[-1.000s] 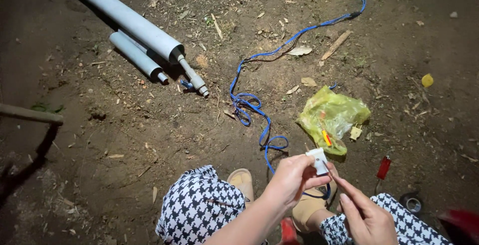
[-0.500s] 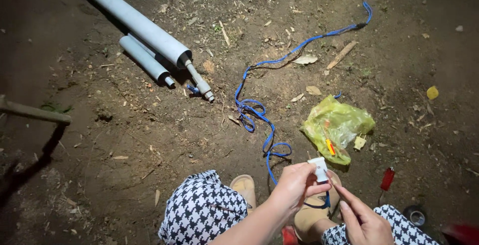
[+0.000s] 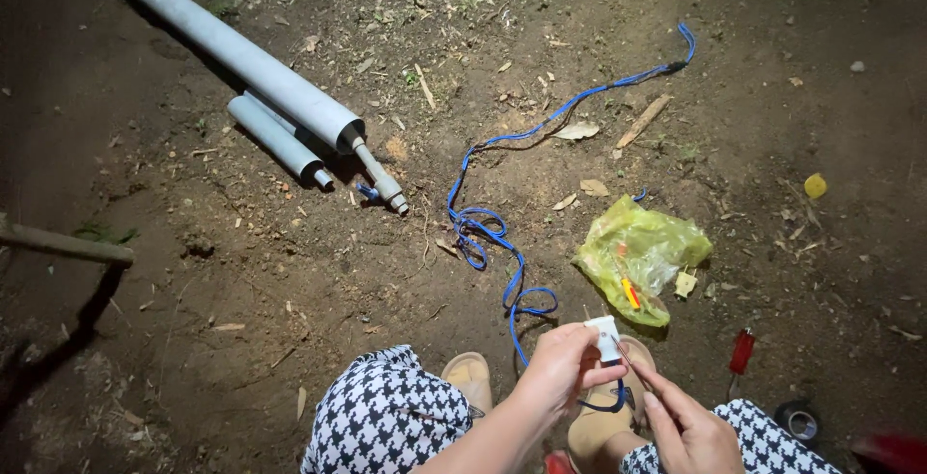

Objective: Wiring an electrical connector and preparing cables on the ground

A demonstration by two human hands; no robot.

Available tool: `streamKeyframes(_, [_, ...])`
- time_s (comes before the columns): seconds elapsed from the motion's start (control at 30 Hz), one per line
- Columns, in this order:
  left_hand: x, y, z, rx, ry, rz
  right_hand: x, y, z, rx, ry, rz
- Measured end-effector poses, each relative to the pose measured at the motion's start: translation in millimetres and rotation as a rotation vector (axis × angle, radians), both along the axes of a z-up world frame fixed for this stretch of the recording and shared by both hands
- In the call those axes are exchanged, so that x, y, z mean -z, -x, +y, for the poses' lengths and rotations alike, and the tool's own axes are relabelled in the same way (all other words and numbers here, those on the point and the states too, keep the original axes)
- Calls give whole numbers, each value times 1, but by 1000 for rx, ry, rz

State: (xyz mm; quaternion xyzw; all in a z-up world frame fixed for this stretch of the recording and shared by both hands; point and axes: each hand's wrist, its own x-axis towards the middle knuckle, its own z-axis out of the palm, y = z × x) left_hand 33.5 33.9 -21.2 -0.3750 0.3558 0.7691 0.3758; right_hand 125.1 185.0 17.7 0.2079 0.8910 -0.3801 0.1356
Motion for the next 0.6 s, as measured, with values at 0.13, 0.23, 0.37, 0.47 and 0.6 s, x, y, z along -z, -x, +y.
streamKeyframes(0.13, [13,-2,0,1,-29,34,4,-1,4,-23,19,18])
streamKeyframes(0.23, [23,-4,1,-11,-42,60,9,-2,6,-38,-8,17])
streamKeyframes(0.37, [15,-4,-1,37,-16,110,4,-2,4,4,-15,14])
streamKeyframes(0.47, [10,-2,-1,55,-4,115,-1,0,5,75,-34,-46])
streamKeyframes(0.6, [32,-7,2,-14,-53,263,-13,4,3,190,-22,-113])
